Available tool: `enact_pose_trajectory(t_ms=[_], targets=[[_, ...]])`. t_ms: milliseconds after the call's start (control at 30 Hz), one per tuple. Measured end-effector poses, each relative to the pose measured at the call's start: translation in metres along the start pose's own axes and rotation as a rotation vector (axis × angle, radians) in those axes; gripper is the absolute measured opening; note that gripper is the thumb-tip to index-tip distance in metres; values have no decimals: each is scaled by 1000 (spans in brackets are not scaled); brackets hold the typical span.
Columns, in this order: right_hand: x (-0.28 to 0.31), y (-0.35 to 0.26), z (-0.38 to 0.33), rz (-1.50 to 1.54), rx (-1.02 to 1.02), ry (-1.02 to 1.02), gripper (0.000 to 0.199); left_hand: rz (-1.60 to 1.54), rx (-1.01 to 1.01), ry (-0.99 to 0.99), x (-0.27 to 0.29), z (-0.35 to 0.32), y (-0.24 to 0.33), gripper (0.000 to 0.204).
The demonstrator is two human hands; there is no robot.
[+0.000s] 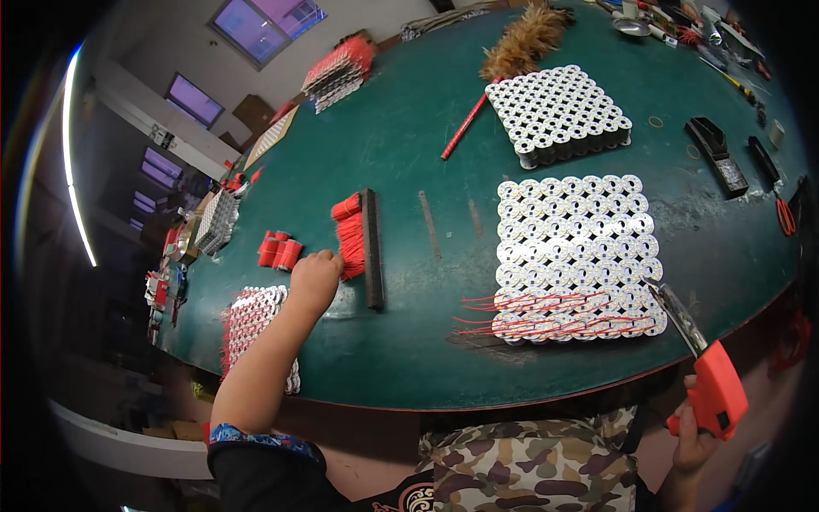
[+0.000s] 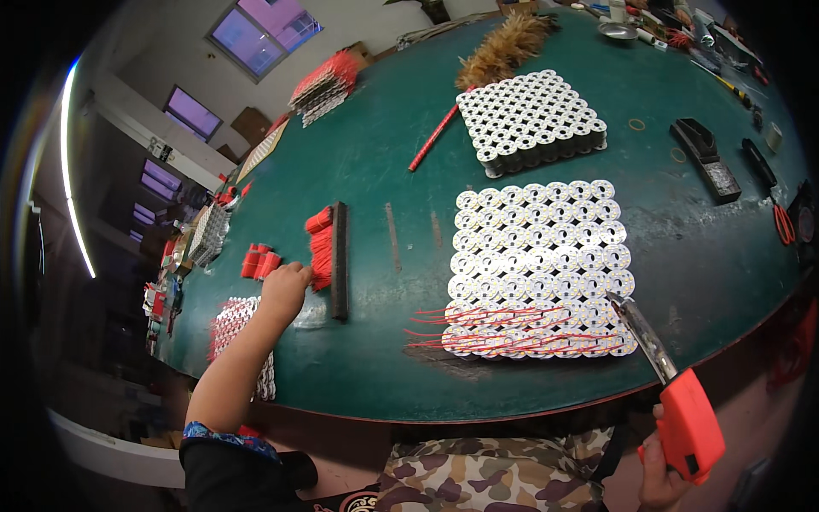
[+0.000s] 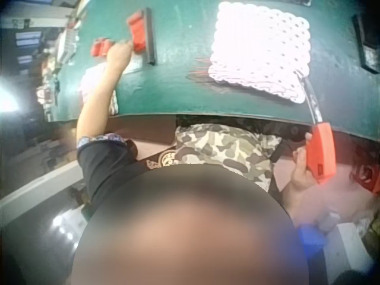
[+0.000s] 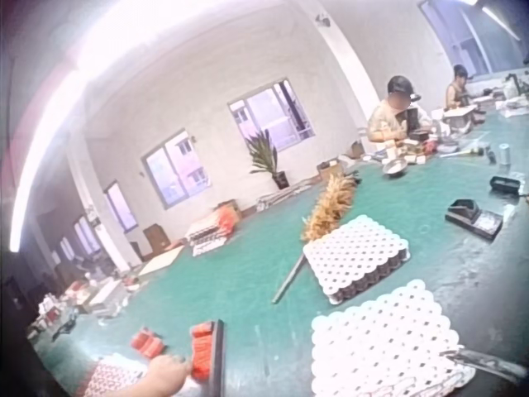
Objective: The person solders electrical connections on large LED array panels with a soldering iron.
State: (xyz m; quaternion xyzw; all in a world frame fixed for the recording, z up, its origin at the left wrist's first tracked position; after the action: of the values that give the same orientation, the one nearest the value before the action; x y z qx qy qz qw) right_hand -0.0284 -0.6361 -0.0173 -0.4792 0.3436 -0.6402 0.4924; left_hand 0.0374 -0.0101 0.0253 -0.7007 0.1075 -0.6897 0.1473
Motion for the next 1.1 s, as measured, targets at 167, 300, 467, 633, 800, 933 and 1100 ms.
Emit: enact_pose_trajectory(t_ms=[167,300,467,633,800,933,1100], targets=[[9,16,-5,-18,-48,46,39,-112,84,21,8,1,-13,11],[9,17,-6,4,-71,34,40,-132,119,-16,17,6,-18,10],[11,19,-7,-11,-44,40,41,-249,57,-39,27,6,-26,17],[12,18,-7,-25,-28,45,40,-809,274,57,22,6,-10,20],[12,17,-7,-42,-33,43,40,-407,108,-60,19,4,19,19],[5,5,-4,-14,43,-32,41,-332,63,-11,20,7,11,25],[7,5,-4,-37,37,-25,40,-211,-35,35,32,10,29,18]])
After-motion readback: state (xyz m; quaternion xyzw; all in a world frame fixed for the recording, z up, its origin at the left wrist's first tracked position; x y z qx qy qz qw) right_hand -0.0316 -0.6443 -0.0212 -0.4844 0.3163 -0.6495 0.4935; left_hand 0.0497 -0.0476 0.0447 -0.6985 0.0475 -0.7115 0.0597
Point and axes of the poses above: each hand's wrist, its own z-axis towards the middle knuckle, its own x-axis out of the back of the hand, y = z × x, the point moved 5 cm from there along z, towards the middle knuckle, and after that the axes turned 6 degrees about -z, right-handed, at the moved point
